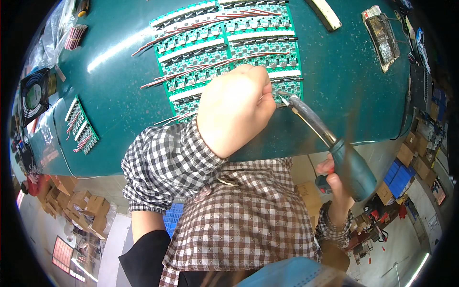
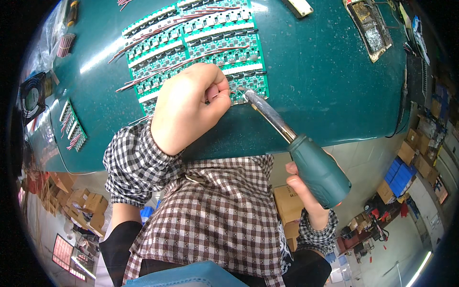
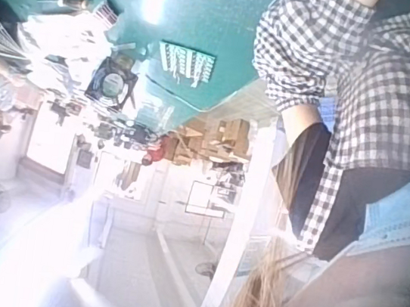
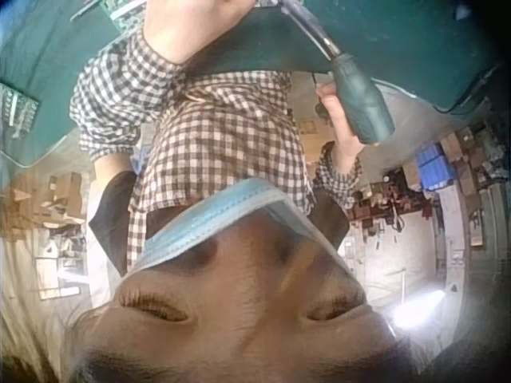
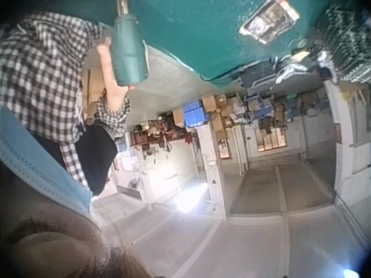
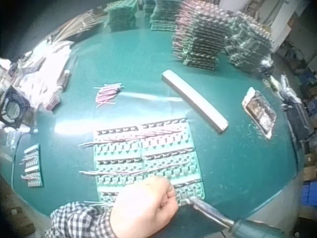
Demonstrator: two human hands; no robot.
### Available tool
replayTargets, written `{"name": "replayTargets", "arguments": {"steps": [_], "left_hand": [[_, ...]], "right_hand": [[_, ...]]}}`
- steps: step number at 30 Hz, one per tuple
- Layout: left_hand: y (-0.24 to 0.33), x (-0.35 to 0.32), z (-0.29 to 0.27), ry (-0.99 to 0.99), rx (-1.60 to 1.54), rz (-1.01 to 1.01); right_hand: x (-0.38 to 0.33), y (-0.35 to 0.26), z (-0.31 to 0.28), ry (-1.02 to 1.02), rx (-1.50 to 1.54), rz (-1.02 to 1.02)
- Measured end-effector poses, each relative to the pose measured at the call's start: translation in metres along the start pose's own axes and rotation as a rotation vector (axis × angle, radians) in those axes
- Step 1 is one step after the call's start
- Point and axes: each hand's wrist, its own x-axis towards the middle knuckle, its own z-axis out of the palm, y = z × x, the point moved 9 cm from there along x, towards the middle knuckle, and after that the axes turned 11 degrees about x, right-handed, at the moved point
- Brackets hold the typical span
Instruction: The person uses a soldering iron to attach wires to multiple green circuit boards on a green workbench. They repeatedly heat solder joints, inspect the boards, and stack completed units. The person also handles small wire bundles and a plastic bag of components.
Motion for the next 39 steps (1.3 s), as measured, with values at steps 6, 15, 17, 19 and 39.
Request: {"name": "replayTargets", "arguments": {"steps": [6, 15, 17, 19, 39], "left_hand": [[0.003, 0.000, 0.001, 0.001, 0.004, 0.002], [0.000, -0.002, 0.000, -0.004, 0.004, -0.002], [0.002, -0.001, 0.000, -0.007, -0.011, 0.006], [0.005, 0.001, 0.000, 0.014, -0.014, 0.037], [0.002, 0.003, -0.004, -0.028, 0.098, -0.006]], "right_hand": [[0.005, -0.008, 0.004, 0.027, -0.107, -0.007], [0.002, -0.001, 0.002, 0.005, -0.071, 0.013], [0.001, 0.002, -0.004, -0.043, -0.017, 0.029], [0.002, -0.001, -0.010, -0.027, 0.062, -0.002], [0.061, -0.075, -0.113, 0.534, 0.127, -0.513]]}}
